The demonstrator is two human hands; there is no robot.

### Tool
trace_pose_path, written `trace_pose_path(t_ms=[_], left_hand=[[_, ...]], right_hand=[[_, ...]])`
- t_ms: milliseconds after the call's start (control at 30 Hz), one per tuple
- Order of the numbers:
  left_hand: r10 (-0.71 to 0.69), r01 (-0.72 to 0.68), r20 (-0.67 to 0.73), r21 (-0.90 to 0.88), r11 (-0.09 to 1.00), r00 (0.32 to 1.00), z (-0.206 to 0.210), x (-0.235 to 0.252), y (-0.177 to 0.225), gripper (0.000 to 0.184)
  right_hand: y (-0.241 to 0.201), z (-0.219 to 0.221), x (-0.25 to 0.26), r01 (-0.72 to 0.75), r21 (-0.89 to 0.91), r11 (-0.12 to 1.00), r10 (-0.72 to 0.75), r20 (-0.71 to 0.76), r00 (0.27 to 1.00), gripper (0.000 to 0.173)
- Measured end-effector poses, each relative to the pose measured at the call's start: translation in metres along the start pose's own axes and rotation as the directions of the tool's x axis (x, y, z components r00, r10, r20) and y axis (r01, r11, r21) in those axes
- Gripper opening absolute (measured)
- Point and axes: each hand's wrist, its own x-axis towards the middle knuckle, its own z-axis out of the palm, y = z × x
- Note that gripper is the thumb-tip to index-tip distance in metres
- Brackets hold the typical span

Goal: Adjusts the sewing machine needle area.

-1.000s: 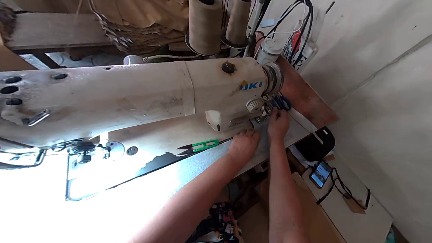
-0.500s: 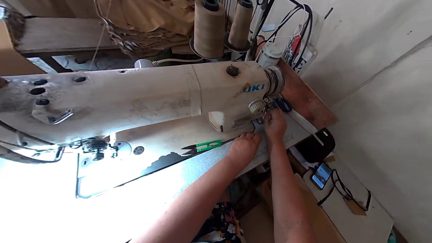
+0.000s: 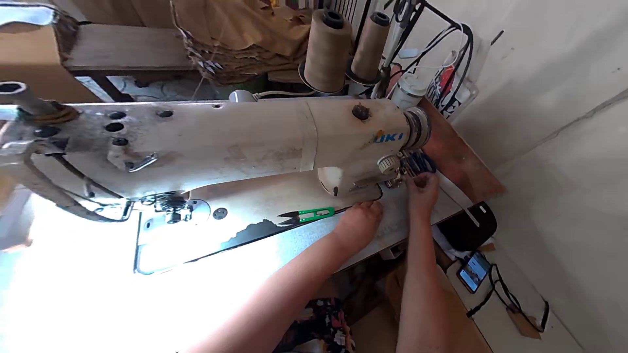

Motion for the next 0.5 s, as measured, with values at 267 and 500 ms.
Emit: trace_pose_path(t_ms=[267, 500], left_hand=[[0.071, -0.072, -0.034, -0.027, 0.997, 0.997, -0.002, -0.059, -0.023, 0.034], [0.105, -0.12, -0.097, -0.166, 0.979, 0.99, -0.016, -0.118, -0.046, 0.031]], right_hand=[[-0.007, 0.009, 0.018, -0.187, -0.218, 0.958, 0.215, 0.113, 0.97, 0.057], [-0.115, -0.084, -0.03, 0.309, 0.0, 0.951, -0.309, -0.022, 0.951, 0.051]])
